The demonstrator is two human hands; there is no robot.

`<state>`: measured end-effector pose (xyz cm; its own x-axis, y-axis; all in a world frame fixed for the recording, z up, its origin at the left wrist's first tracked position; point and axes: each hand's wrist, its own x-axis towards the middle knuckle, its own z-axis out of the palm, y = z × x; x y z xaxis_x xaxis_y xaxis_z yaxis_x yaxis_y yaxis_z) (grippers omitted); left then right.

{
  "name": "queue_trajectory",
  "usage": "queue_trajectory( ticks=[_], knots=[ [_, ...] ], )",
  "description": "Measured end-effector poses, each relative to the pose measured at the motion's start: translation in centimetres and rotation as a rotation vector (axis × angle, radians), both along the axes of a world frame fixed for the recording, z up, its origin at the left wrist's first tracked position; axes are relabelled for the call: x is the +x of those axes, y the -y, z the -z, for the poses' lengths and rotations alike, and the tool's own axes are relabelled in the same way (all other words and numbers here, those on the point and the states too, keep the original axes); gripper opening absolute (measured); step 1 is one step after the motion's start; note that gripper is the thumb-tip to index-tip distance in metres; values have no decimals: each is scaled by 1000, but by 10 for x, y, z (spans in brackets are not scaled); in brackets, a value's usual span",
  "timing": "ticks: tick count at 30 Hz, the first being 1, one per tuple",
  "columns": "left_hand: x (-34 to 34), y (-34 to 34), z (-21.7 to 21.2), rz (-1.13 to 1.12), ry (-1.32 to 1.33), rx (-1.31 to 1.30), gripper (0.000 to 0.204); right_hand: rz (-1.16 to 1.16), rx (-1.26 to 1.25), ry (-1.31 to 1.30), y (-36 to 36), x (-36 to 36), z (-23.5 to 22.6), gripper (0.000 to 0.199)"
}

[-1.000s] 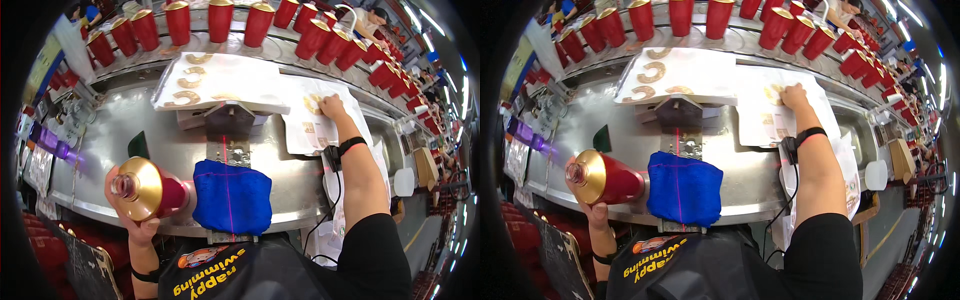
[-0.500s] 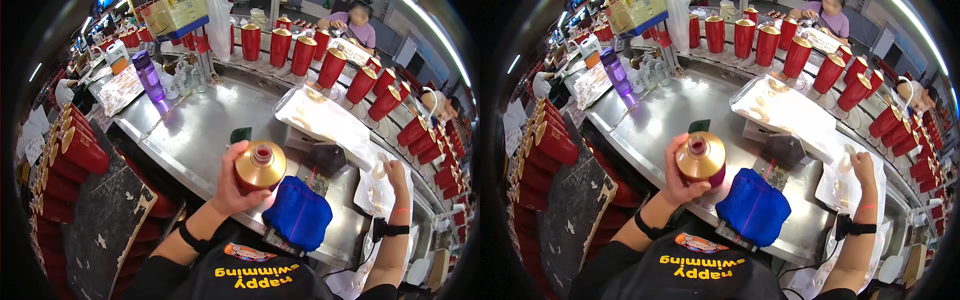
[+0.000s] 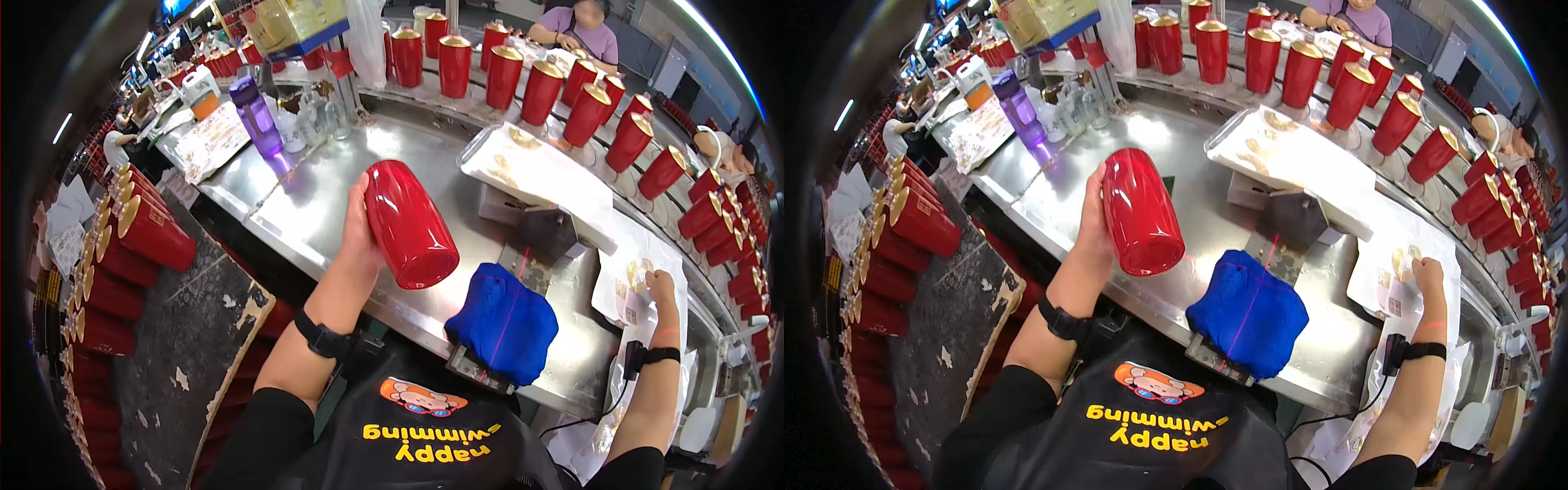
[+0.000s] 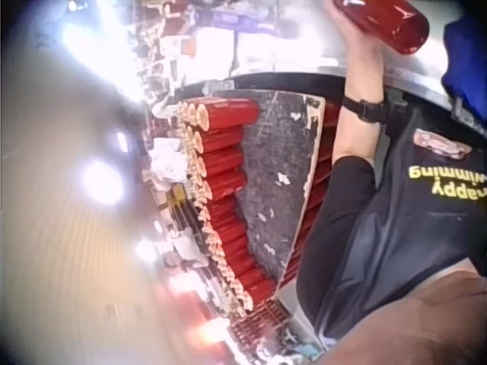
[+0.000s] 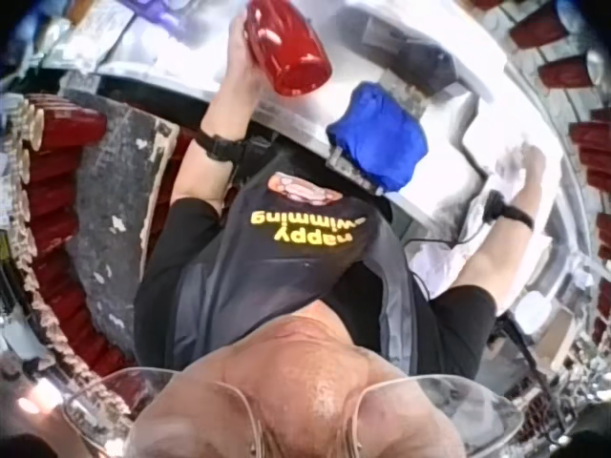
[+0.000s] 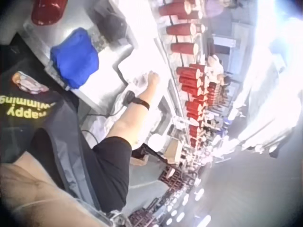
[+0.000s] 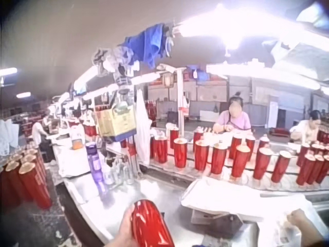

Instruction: Applying labels and seals to red and gold liquor bottles on an assembly line.

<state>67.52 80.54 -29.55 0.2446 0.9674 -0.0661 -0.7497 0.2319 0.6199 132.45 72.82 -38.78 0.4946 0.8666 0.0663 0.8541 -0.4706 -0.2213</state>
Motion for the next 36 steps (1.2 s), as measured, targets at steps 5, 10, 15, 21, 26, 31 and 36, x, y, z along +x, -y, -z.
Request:
queue_trajectory(
  ticks=[5, 10, 15, 21, 26, 31, 36],
  knots=[
    [2, 5, -4, -13, -10, -82, 56, 94, 73, -255, -11, -52, -40, 35],
    [0, 6, -9, -29, 6, -140, 56, 27, 161, -361, -19, -111, -89, 36],
    [0, 1, -9, -91, -30, -108, 55, -8, 258, -504, -28, -137, -105, 31],
    [-2, 3, -11, -144, -78, -59, 55, -96, 283, -548, -36, -170, -122, 26],
    [3, 8, -19, -152, -88, -57, 53, -164, 220, -560, -38, -156, -114, 24],
    [-3, 8, -10, -83, -34, -21, 54, -115, 306, -644, -34, -179, -120, 24],
    [1, 10, -13, -87, -20, -63, 55, -107, 310, -665, -30, -187, -124, 25]
  ],
)
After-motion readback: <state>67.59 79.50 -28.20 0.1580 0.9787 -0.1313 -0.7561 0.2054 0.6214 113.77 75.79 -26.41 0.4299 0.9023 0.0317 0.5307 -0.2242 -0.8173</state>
